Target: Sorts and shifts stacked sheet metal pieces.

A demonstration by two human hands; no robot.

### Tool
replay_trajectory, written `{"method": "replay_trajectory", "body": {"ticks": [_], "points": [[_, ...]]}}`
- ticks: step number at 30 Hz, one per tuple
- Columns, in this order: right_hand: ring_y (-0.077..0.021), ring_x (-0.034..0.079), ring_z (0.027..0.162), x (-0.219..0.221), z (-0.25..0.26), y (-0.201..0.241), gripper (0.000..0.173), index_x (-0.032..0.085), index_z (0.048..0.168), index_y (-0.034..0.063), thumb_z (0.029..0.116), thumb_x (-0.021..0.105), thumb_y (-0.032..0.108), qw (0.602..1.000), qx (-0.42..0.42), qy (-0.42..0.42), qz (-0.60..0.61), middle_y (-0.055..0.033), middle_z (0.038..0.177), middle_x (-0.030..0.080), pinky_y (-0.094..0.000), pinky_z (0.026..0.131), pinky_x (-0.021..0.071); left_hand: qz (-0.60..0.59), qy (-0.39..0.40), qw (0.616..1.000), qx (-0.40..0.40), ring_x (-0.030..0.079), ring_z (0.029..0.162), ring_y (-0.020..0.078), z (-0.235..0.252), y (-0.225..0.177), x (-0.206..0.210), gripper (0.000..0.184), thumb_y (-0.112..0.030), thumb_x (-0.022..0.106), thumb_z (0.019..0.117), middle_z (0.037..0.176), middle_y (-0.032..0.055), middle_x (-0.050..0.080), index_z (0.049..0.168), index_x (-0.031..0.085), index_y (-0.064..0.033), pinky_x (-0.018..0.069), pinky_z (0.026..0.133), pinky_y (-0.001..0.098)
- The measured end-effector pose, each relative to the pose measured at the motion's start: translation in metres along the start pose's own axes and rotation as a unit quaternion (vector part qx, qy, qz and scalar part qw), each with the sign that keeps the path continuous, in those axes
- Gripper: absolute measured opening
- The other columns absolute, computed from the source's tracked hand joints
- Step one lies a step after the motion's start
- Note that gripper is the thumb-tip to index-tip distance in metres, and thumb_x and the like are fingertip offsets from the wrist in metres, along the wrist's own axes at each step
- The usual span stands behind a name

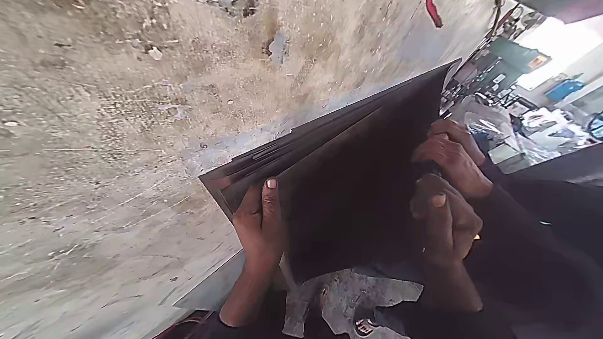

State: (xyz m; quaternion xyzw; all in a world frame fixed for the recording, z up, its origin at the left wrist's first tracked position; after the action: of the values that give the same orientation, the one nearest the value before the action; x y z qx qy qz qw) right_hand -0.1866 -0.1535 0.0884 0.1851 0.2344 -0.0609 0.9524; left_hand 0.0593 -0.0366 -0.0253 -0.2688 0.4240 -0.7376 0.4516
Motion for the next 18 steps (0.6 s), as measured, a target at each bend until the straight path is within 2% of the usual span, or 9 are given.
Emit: {"method": "replay_trajectory", "body": {"ticks": [2,4,5,7,9,13,16,18], "points": [[-0.0090,0.059,0.068,-0.004,-0.004,0.001,0.053,0.057,0.073,0.0059,0.1112,0.037,0.037,1.000,-0.012,-0.007,0.006,-0.0027,0.065,0.054,-0.0277,0.073,0.0521,-0.009,0.000,1.000,-0.012,0.049,0.058,-0.0109,0.000,-0.001,0.000,0.032,-0.026,0.049,0.1085,0.065,-0.0145,0.051,0.084,0.061,-0.0085,0.0427,0.055,0.0098],[-0.0095,0.058,0.070,-0.009,-0.006,0.002,0.053,0.053,0.073,0.0075,0.1119,0.036,0.038,1.000,-0.025,-0.007,0.016,-0.0030,0.065,0.051,-0.0289,0.078,0.0520,-0.007,0.012,0.999,-0.031,0.047,0.056,-0.0114,0.001,-0.004,0.001,0.028,-0.027,0.056,0.1056,0.065,-0.0158,0.051,0.083,0.061,-0.0103,0.0404,0.054,0.0092],[-0.0095,0.059,0.070,-0.011,-0.008,0.001,0.053,0.053,0.073,0.0075,0.1119,0.035,0.039,0.999,-0.030,-0.008,0.018,-0.0034,0.066,0.052,-0.0296,0.081,0.0527,-0.013,0.024,0.999,-0.039,0.050,0.059,-0.0119,0.001,-0.007,0.002,0.023,-0.025,0.061,0.1033,0.069,-0.0150,0.057,0.089,0.065,-0.0075,0.0427,0.055,0.0083],[-0.0096,0.060,0.070,-0.015,-0.010,0.001,0.053,0.053,0.073,0.0075,0.1118,0.036,0.039,0.999,-0.033,-0.014,0.024,-0.0039,0.066,0.053,-0.0305,0.085,0.0537,-0.021,0.066,0.997,-0.045,0.064,0.075,-0.0112,0.000,-0.013,0.005,0.021,-0.021,0.066,0.1001,0.087,-0.0093,0.073,0.105,0.072,-0.0020,0.0537,0.069,0.0085],[-0.0104,0.060,0.070,-0.019,-0.011,0.000,0.053,0.052,0.073,0.0084,0.1118,0.036,0.040,0.999,-0.036,-0.022,0.031,-0.0038,0.066,0.052,-0.0301,0.084,0.0528,-0.006,0.100,0.995,-0.030,0.067,0.084,-0.0093,0.001,-0.018,0.009,0.024,-0.024,0.066,0.0993,0.094,-0.0056,0.075,0.107,0.074,-0.0026,0.0560,0.076,0.0101],[-0.0107,0.059,0.072,-0.023,-0.014,0.000,0.053,0.050,0.073,0.0106,0.1116,0.034,0.043,0.998,-0.040,-0.021,0.033,-0.0036,0.067,0.051,-0.0304,0.086,0.0518,0.029,0.098,0.995,0.013,0.059,0.071,-0.0118,0.007,-0.019,0.011,0.024,-0.023,0.065,0.0997,0.081,-0.0060,0.068,0.094,0.076,-0.0020,0.0494,0.066,0.0073],[-0.0127,0.058,0.067,-0.021,-0.012,-0.001,0.055,0.048,0.069,0.0101,0.1116,0.035,0.043,0.998,-0.045,-0.017,0.033,-0.0045,0.063,0.049,-0.0324,0.085,0.0518,0.058,0.088,0.994,-0.019,0.054,0.062,-0.0156,0.011,-0.021,0.010,0.028,-0.027,0.064,0.1007,0.071,-0.0116,0.065,0.090,0.075,-0.0032,0.0451,0.059,0.0061],[-0.0131,0.058,0.064,-0.019,-0.010,0.000,0.057,0.048,0.068,0.0095,0.1119,0.034,0.043,0.999,-0.042,-0.005,0.019,-0.0051,0.060,0.050,-0.0319,0.081,0.0522,0.057,0.087,0.993,-0.050,0.049,0.056,-0.0151,0.012,-0.021,0.011,0.030,-0.029,0.061,0.1019,0.064,-0.0159,0.057,0.085,0.071,-0.0069,0.0413,0.054,0.0071]]}}
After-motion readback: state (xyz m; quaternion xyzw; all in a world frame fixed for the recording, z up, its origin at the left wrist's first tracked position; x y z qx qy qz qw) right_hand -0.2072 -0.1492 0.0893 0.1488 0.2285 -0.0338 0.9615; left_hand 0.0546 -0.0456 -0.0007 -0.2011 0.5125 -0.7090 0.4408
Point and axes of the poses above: each hand's wrist, its own z-axis towards the middle knuckle, its own x-axis out of the palm, y = z × x, the point moved 6 cm from there along z, towards the middle knuckle
